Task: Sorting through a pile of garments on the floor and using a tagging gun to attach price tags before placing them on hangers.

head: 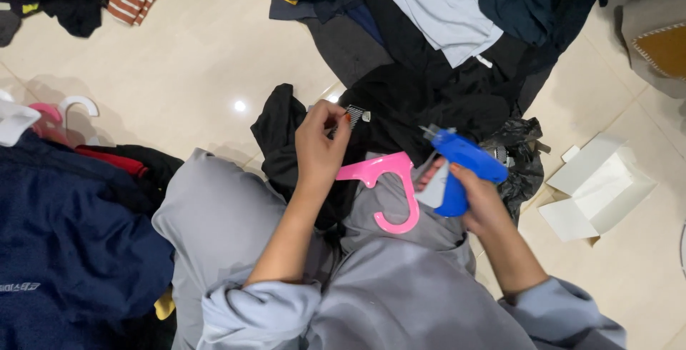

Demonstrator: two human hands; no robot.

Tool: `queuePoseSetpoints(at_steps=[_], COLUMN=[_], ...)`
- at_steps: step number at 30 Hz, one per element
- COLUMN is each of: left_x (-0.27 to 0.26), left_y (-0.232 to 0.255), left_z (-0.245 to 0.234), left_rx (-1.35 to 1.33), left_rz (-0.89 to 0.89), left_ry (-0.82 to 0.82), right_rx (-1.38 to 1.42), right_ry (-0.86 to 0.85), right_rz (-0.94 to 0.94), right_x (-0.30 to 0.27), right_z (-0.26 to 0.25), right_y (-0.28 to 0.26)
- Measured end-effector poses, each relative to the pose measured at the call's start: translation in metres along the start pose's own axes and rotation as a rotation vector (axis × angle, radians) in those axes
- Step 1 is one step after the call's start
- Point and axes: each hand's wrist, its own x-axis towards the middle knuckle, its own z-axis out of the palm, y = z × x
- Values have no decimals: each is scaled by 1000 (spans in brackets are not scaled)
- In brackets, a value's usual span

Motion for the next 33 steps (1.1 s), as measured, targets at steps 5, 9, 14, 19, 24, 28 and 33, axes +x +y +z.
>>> queuePoseSetpoints(at_steps=[5, 9, 14, 19, 24, 28, 33], left_x=[0, 0, 1, -1, -2, -2, -2], left_y=[5, 6, -3, -5, -11, -13, -9], left_z=[-1, -2, 0, -2, 0, 1, 0], left_rx=[-56, -54, -5, -4, -84, -97, 13], left_rz=[-77, -85, -52, -68, -43, -48, -84], left_ry=[-37, -47, -67, -89, -87, -82, -120], right_rx=[-320, -696, -1092, -783, -353, -604, -1533], right_ry=[-41, 62, 80, 68, -258, -161, 114], right_rz=[-196, -267, -485, -470, -132, -144, -338], right_x=[7, 25, 62, 51, 53, 70, 162], right_z=[-53, -95, -140, -141, -195, -216, -278], right_y=[-24, -38, -27, -22, -33, -34, 32])
